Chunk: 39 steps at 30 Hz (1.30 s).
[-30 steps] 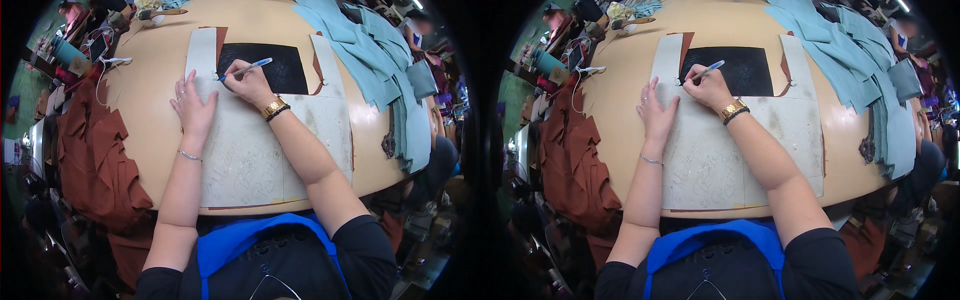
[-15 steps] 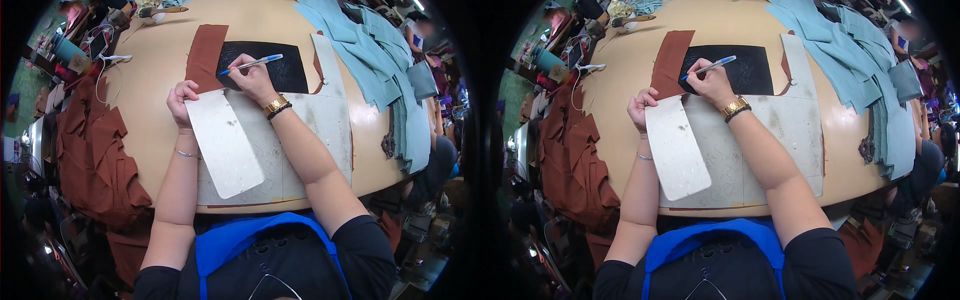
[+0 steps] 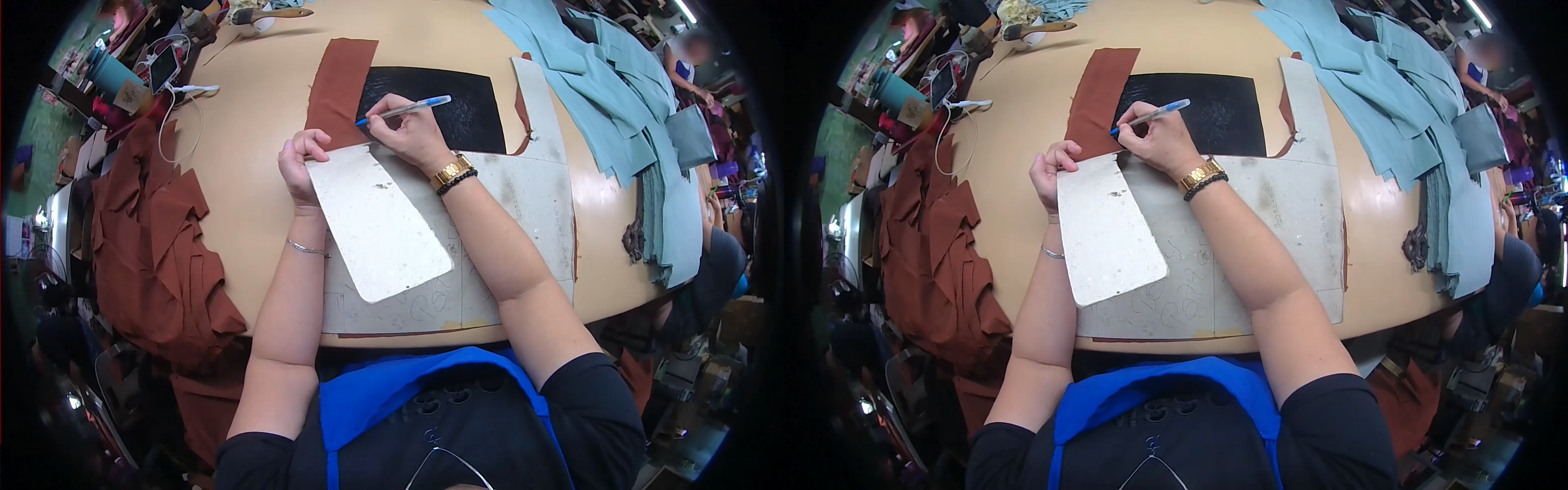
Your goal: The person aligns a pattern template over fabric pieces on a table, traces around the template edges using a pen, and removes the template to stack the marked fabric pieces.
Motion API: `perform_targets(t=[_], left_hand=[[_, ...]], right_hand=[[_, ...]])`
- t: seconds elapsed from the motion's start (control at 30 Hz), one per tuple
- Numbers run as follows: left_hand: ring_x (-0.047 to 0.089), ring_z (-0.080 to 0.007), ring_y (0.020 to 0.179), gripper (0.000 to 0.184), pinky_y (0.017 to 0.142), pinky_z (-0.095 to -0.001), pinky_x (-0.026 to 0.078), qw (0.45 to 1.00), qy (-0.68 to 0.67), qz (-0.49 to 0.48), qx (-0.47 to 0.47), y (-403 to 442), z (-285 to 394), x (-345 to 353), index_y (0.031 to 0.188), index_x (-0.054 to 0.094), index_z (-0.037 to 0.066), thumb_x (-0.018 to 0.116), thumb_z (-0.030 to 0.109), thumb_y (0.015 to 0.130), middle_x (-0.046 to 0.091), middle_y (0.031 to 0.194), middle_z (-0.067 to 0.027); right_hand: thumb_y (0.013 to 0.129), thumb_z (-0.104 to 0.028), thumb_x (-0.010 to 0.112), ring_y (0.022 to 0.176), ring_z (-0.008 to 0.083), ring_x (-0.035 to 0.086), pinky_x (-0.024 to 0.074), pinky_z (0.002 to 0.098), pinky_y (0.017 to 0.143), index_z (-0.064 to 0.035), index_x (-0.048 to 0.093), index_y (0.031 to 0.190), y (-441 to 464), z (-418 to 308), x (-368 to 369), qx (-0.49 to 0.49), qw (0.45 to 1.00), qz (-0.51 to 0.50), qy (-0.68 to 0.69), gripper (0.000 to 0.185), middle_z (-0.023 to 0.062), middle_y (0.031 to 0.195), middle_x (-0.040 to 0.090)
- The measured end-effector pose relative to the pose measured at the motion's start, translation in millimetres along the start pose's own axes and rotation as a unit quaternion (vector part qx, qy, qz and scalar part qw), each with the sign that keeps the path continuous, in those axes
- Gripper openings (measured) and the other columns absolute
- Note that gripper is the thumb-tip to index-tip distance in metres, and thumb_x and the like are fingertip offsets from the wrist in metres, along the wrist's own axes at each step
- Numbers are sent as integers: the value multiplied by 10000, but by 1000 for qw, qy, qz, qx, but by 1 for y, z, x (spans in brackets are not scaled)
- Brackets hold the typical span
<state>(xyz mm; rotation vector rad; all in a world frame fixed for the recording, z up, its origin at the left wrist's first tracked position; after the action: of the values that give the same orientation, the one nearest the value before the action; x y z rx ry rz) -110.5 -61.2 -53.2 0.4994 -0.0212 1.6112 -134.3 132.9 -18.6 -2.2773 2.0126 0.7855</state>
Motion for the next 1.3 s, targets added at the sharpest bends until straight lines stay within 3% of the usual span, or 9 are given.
perform_targets(t=[0.27, 0.57, 0.67, 0.87, 0.97, 1.07, 1.2, 1.23, 1.3], left_hand=[[486, -233, 971, 526, 985, -361, 329, 1000, -3, 17, -2, -1, 1, 3, 640, 483, 47, 230, 376, 964, 601, 942, -155], [489, -231, 965, 523, 973, -361, 340, 1000, 0, 12, -6, 1, 0, 1, 642, 485, 46, 231, 364, 970, 601, 943, -153], [489, -230, 964, 524, 972, -360, 341, 1000, 4, 10, -7, 1, -2, -1, 645, 485, 46, 225, 360, 974, 600, 946, -155], [488, -228, 963, 526, 970, -357, 338, 1000, 15, -3, 0, 2, -2, -2, 646, 485, 49, 221, 359, 980, 600, 950, -155], [488, -226, 961, 526, 971, -356, 335, 1000, 17, 0, -3, 2, -1, 0, 648, 484, 53, 219, 361, 982, 600, 950, -148], [486, -222, 957, 529, 969, -354, 333, 1000, 17, 7, -14, 1, -3, -3, 646, 479, 62, 215, 368, 987, 601, 948, -137], [483, -215, 942, 531, 961, -359, 336, 1000, 18, 7, -8, 4, -8, -4, 660, 489, 69, 219, 383, 993, 604, 928, -121], [490, -211, 936, 536, 954, -353, 345, 999, 36, -1, -3, 5, -10, -3, 687, 506, 64, 223, 396, 1001, 604, 922, -116], [502, -202, 924, 551, 940, -343, 363, 997, 72, -11, 9, 8, -11, -4, 743, 540, 54, 231, 420, 1015, 604, 909, -107]], right_hand=[[810, -161, 672, 626, 117, 619, 476, 259, 558, -24, 663, 819, 0, 1, -1, 4, 999, 35, 34, 138, 55, 689, 662], [805, -146, 665, 593, 104, 601, 484, 265, 560, -23, 648, 815, 0, -2, -2, -16, 998, 42, -32, 125, 44, 675, 659], [797, -143, 670, 592, 115, 604, 486, 270, 562, -23, 648, 805, -1, -1, -3, -11, 997, 58, 54, 122, 54, 665, 652], [810, -155, 666, 610, 120, 611, 494, 271, 584, -28, 656, 810, -1, -9, 2, -58, 998, 24, -9, 127, 60, 696, 658], [825, -155, 657, 673, 107, 642, 500, 262, 604, -27, 664, 818, -1, -8, -3, -11, 999, 24, -35, 129, 52, 725, 673], [837, -148, 656, 721, 105, 656, 508, 249, 627, -22, 663, 823, 1, 7, -8, 12, 992, 77, 95, 127, 54, 763, 686], [1001, -190, 543, 853, 108, 670, 525, 242, 780, -42, 659, 1108, -22, 1, -55, 67, 964, 99, 239, 216, 56, 873, 708], [1025, -216, 509, 874, 115, 668, 525, 247, 808, -28, 650, 1135, -38, -5, -73, 67, 968, 110, 217, 259, 66, 891, 708], [1029, -203, 491, 876, 172, 679, 528, 293, 815, 0, 642, 1123, -79, -20, -114, 92, 987, 132, 5, 270, 101, 917, 712]])
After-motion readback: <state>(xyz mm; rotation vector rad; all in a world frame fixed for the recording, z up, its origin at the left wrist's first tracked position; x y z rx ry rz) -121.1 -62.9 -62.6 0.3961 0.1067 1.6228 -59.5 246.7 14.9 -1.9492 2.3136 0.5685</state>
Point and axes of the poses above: each hand's wrist, its own y-axis towards the middle knuckle, its own x-axis out of the palm, z = x × y, the point moved 5 cm from there along y, towards the middle knuckle
